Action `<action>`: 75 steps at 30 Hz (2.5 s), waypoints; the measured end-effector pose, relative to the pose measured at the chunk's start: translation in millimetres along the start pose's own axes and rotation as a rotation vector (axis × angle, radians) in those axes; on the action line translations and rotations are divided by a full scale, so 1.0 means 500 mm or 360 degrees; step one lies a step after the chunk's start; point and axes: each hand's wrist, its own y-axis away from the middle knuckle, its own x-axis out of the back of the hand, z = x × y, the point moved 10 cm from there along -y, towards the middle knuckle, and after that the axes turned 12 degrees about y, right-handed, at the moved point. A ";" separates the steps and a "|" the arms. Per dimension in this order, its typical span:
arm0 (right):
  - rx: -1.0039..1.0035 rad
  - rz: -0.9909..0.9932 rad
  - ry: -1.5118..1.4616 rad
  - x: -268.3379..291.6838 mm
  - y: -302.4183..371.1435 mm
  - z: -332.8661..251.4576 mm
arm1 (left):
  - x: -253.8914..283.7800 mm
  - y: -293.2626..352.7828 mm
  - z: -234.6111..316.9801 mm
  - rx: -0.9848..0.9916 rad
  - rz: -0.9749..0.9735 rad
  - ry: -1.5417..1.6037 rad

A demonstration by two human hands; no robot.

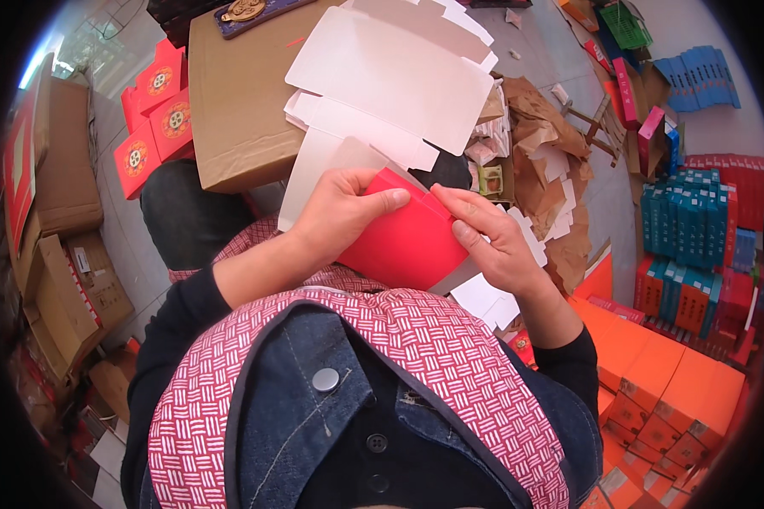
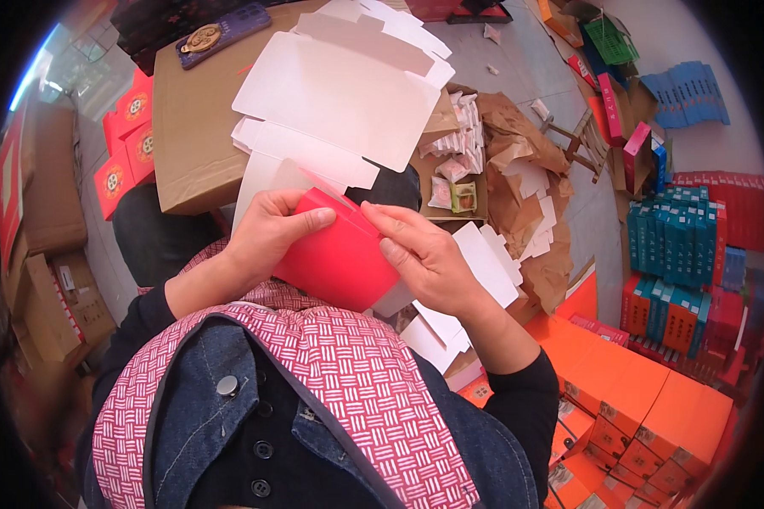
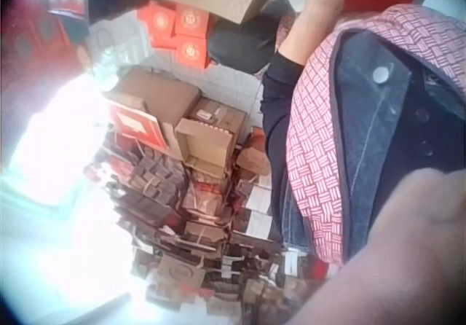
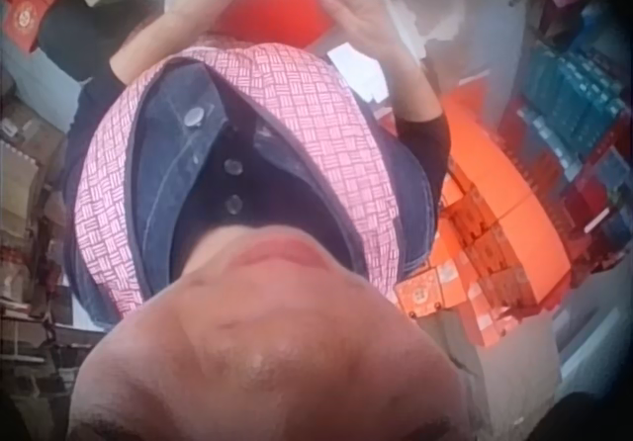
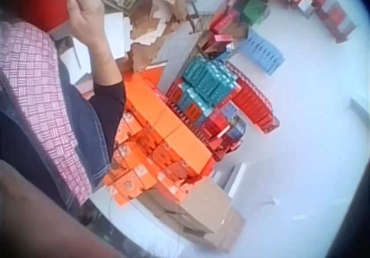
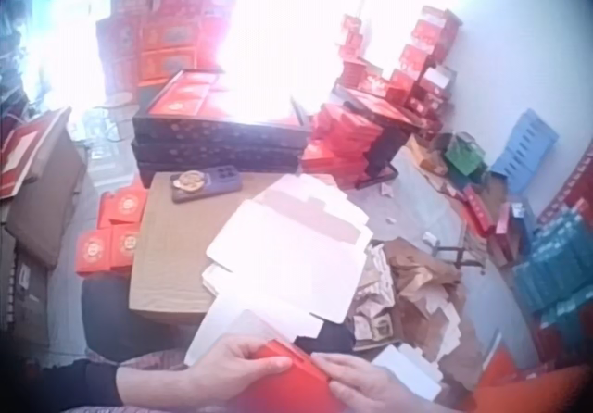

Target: The person assembles small red boxes by folding flat red cardboard pieces and inserting white inserts. They repeatedly pick up a red piece, fold it into a box shape, insert a white piece, and place the finished box on a growing stack.

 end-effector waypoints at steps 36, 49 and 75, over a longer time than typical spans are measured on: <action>-0.0287 -0.0232 -0.0647 0.000 -0.014 0.038 | -0.026 0.006 0.047 -0.0459 -0.0252 -0.0815; -0.0203 0.0034 -0.0258 0.014 -0.033 0.027 | -0.013 0.009 0.038 -0.0385 -0.0227 -0.0725; -0.0078 0.0264 -0.0115 -0.003 0.000 0.003 | 0.011 0.005 -0.007 -0.0044 -0.0012 0.0072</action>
